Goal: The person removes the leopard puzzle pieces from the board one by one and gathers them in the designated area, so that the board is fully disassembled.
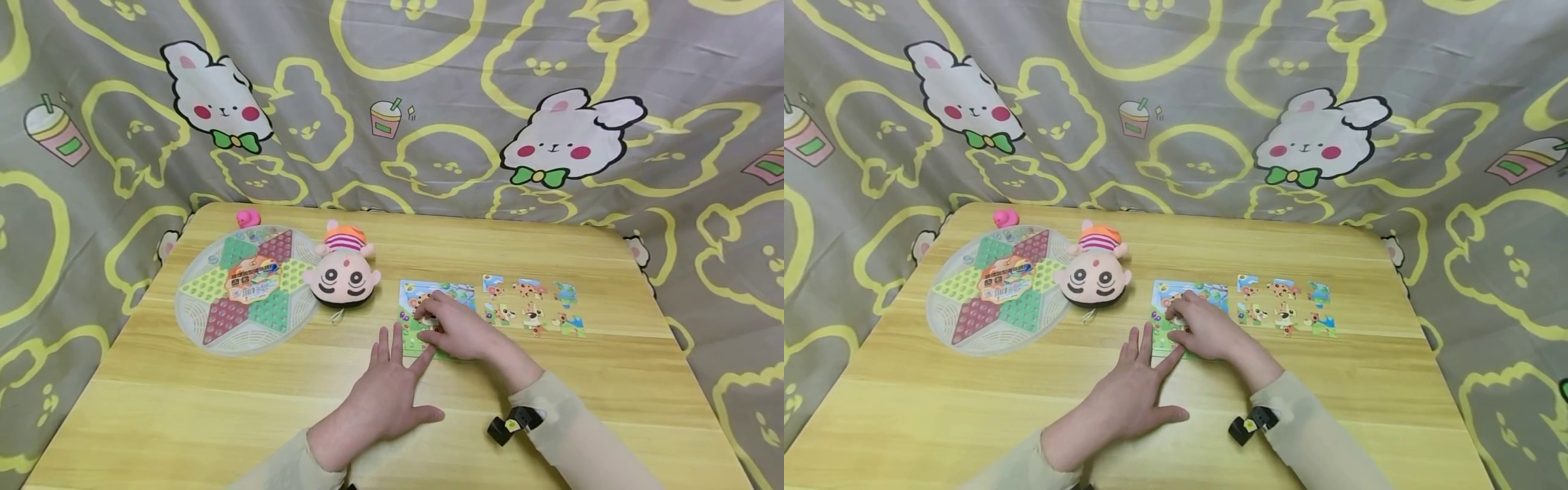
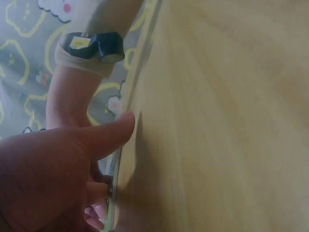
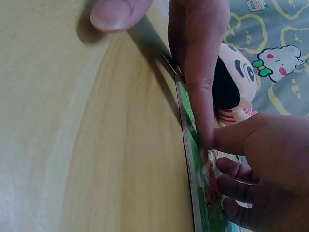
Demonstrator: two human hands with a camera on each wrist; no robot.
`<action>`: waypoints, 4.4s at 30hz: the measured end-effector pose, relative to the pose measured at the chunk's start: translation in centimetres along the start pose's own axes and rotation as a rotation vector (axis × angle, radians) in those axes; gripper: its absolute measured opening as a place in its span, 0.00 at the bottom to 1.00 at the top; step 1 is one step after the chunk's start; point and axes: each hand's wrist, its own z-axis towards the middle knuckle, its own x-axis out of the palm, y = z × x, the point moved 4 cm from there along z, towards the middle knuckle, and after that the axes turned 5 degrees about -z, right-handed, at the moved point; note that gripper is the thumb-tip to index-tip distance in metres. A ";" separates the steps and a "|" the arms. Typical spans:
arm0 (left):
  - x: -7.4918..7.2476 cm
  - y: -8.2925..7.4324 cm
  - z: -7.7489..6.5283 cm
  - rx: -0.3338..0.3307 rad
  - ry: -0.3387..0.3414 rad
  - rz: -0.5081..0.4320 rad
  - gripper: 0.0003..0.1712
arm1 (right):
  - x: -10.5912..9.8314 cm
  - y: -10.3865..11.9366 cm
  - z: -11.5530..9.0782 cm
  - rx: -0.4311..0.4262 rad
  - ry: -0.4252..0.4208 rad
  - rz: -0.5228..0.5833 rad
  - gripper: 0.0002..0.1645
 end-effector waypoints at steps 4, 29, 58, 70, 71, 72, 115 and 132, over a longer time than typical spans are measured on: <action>-0.1 -0.1 -0.1 -0.001 0.008 0.014 0.59 | 0.2 0.1 0.0 -0.011 -0.010 -0.016 0.17; -0.5 -0.4 0.3 -0.017 0.045 0.038 0.62 | -0.6 0.5 -0.3 -0.012 -0.046 0.346 0.08; -0.8 -0.6 -0.1 -0.022 0.038 0.027 0.64 | -6.7 -5.3 -8.4 0.145 -0.326 0.396 0.08; -0.7 -0.6 0.1 -0.014 0.032 0.040 0.63 | -5.9 -7.6 -11.6 0.238 -0.253 0.370 0.08; -0.7 -0.6 0.1 -0.014 0.032 0.040 0.63 | -5.7 -7.7 -11.7 0.241 -0.243 0.371 0.08; -0.7 -0.6 0.1 -0.014 0.032 0.038 0.63 | -5.5 -7.8 -11.8 0.242 -0.234 0.372 0.08; -0.5 -0.6 0.2 -0.020 0.043 0.021 0.63 | -2.9 -7.2 -11.6 0.272 -0.246 0.039 0.09; -0.9 -1.0 0.1 -0.027 0.054 -0.015 0.63 | -3.9 -6.9 -11.9 0.224 -0.281 0.103 0.11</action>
